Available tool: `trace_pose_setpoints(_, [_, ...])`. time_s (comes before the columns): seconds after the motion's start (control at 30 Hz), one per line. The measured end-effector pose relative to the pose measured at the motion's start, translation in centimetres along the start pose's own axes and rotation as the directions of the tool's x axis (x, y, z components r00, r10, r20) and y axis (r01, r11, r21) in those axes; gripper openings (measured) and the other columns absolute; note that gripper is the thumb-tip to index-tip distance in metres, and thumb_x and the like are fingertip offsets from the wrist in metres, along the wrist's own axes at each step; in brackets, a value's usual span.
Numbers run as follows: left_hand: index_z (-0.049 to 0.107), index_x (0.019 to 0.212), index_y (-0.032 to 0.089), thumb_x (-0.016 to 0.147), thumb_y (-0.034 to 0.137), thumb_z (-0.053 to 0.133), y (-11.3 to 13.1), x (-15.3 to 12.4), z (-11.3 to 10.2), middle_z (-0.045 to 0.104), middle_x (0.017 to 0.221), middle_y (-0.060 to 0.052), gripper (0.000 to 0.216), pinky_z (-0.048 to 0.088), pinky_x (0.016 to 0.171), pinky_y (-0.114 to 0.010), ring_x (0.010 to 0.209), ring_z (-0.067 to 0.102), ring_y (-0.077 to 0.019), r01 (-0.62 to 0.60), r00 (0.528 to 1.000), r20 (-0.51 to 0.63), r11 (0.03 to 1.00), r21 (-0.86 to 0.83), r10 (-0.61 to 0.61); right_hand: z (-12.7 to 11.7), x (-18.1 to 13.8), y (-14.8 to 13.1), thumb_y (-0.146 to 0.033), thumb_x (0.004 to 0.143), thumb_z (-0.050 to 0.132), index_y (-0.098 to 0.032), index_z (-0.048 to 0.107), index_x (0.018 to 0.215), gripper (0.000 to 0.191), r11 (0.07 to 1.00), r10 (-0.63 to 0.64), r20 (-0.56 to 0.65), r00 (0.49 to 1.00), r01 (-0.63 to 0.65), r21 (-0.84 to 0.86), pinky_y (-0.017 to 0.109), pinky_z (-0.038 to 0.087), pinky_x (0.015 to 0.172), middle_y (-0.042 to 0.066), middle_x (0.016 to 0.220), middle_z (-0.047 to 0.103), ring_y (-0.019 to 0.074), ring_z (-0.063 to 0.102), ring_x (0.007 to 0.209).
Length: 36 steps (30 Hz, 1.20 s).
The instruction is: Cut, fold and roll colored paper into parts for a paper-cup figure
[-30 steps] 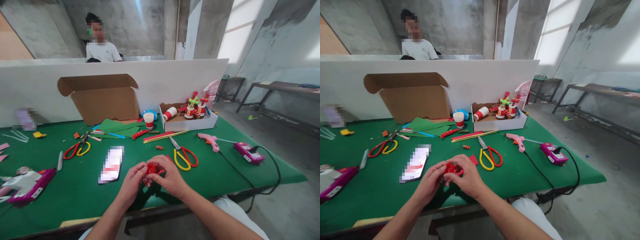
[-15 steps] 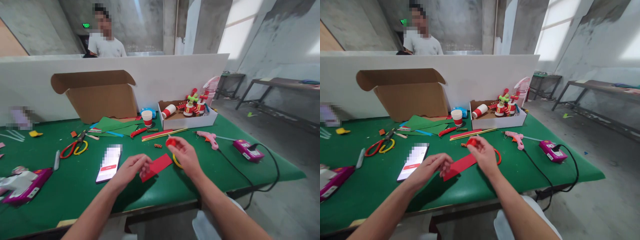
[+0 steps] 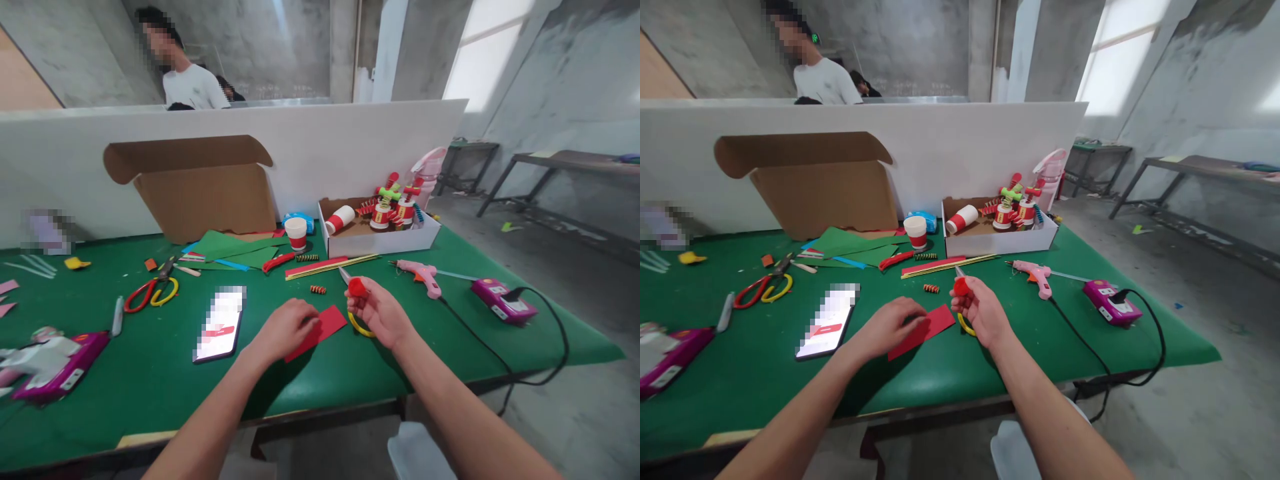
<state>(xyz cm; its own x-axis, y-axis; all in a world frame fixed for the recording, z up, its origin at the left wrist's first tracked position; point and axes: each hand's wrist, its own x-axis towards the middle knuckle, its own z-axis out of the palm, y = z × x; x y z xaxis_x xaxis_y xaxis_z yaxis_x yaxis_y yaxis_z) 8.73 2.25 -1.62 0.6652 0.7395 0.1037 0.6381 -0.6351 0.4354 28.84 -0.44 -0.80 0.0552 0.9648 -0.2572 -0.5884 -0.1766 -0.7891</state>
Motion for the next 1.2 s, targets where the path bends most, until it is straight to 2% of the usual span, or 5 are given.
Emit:
trace_pose_setpoints(0.53, [0.069, 0.098, 0.018, 0.090, 0.024, 0.043, -2.2, -1.1, -0.1, 0.069, 0.097, -0.010, 0.028, 0.044, 0.082, -0.035, 0.093, 0.057, -0.0243, 0.137, 0.988, -0.094, 0.971, 0.198, -0.121, 0.8, 0.1, 1.2, -0.041, 0.083, 0.060, -0.017, 0.062, 0.086, 0.024, 0.990, 0.099, 0.061, 0.993, -0.093, -0.103, 0.020, 0.045, 0.049, -0.001, 0.064, 0.062, 0.0080, 0.052, 0.049])
trace_pose_setpoints(0.73, [0.065, 0.116, 0.021, 0.089, 0.026, 0.046, -2.5, -2.2, -0.8, 0.064, 0.121, -0.011, 0.033, 0.045, 0.091, -0.040, 0.112, 0.056, -0.0276, 0.074, 0.996, 0.045, 0.985, 0.157, -0.081, -0.2, 0.8, -0.1, -0.032, 0.061, 0.081, -0.018, 0.061, 0.084, 0.034, 0.970, -0.185, -0.030, 0.982, 0.178, -0.163, 0.021, 0.050, 0.058, -0.004, 0.073, 0.063, 0.0072, 0.057, 0.057])
trace_pose_setpoints(0.93, [0.053, 0.131, 0.037, 0.090, 0.021, 0.040, -1.5, -2.8, 0.1, 0.047, 0.143, -0.003, 0.045, 0.036, 0.102, -0.051, 0.137, 0.034, -0.0299, -0.041, 0.986, 0.164, 0.992, 0.119, 0.021, -1.6, 1.3, -2.0, -0.044, 0.068, 0.072, -0.020, 0.059, 0.074, 0.029, 0.925, -0.376, -0.299, 0.877, 0.334, -0.182, 0.023, 0.048, 0.051, -0.002, 0.073, 0.063, 0.0085, 0.052, 0.053])
trace_pose_setpoints(1.1, [0.056, 0.128, 0.027, 0.088, 0.022, 0.043, -0.9, -2.9, -0.3, 0.054, 0.136, -0.009, 0.042, 0.040, 0.101, -0.048, 0.128, 0.046, -0.0281, 0.021, 1.000, -0.005, 0.997, 0.070, -0.021, -0.2, 0.2, 0.6, -0.049, 0.071, 0.068, -0.018, 0.059, 0.079, 0.033, 0.844, -0.262, 0.057, 0.963, 0.257, -0.470, 0.023, 0.043, 0.052, -0.003, 0.067, 0.057, 0.0087, 0.049, 0.053])
trace_pose_setpoints(1.2, [0.061, 0.119, 0.022, 0.092, 0.029, 0.039, 0.0, -3.3, -0.5, 0.065, 0.121, -0.008, 0.036, 0.046, 0.097, -0.039, 0.112, 0.059, -0.0214, 0.052, 0.972, -0.221, 0.992, -0.115, -0.077, 0.8, -0.7, 2.7, -0.032, 0.071, 0.071, -0.019, 0.057, 0.088, 0.025, 0.546, -0.179, 0.355, 0.918, 0.392, -0.740, 0.024, 0.042, 0.058, -0.003, 0.074, 0.057, 0.0097, 0.049, 0.060])
